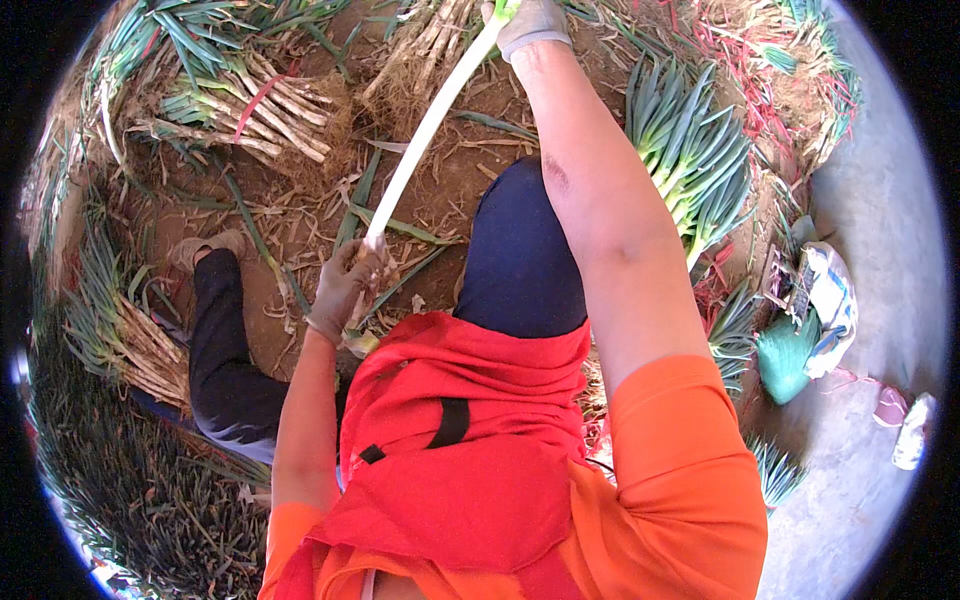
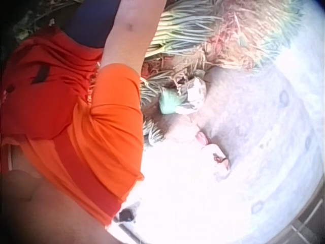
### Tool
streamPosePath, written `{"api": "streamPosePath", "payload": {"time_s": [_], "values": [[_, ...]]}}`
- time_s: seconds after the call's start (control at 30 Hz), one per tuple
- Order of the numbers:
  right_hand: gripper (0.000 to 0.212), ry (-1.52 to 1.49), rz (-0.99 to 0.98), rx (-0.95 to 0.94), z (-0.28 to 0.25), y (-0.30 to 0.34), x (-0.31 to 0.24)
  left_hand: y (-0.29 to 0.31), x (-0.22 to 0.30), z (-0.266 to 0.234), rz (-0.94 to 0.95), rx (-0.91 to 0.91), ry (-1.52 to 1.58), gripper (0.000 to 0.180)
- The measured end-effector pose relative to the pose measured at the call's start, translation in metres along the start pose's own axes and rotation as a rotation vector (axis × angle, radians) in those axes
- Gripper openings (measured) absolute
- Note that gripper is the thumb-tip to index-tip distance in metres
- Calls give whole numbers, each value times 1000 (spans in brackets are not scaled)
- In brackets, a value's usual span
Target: The person picks up individual leeks from a pile, peels off the outer layers of the white stalks by hand to reveal the clean surface, and then places the cleaned leeks onto another pile.
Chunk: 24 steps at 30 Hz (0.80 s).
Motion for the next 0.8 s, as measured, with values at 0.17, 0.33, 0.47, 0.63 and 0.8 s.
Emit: {"api": "streamPosePath", "payload": {"time_s": [0.17,0.33,0.47,0.63,0.8], "values": [[12,101,69,305,37,66,31,-15,42,11,64,45,266,31],[15,57,86,112,62,58,40,-16,119,50,69,-236,602,36],[12,159,72,206,53,58,37,4,88,72,-75,-309,670,35],[11,292,69,364,8,51,22,47,82,66,-194,-191,640,22],[18,298,121,547,-30,50,9,102,71,38,-215,-127,319,13]]}}
Point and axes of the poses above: each hand's wrist, its own y-axis away from the middle knuckle, its own z-axis out of the palm, x = y × z, the point moved 8 cm from there along -y, towards the middle knuckle, and after that the axes turned 4 degrees about -y, right-handed, at the moved point
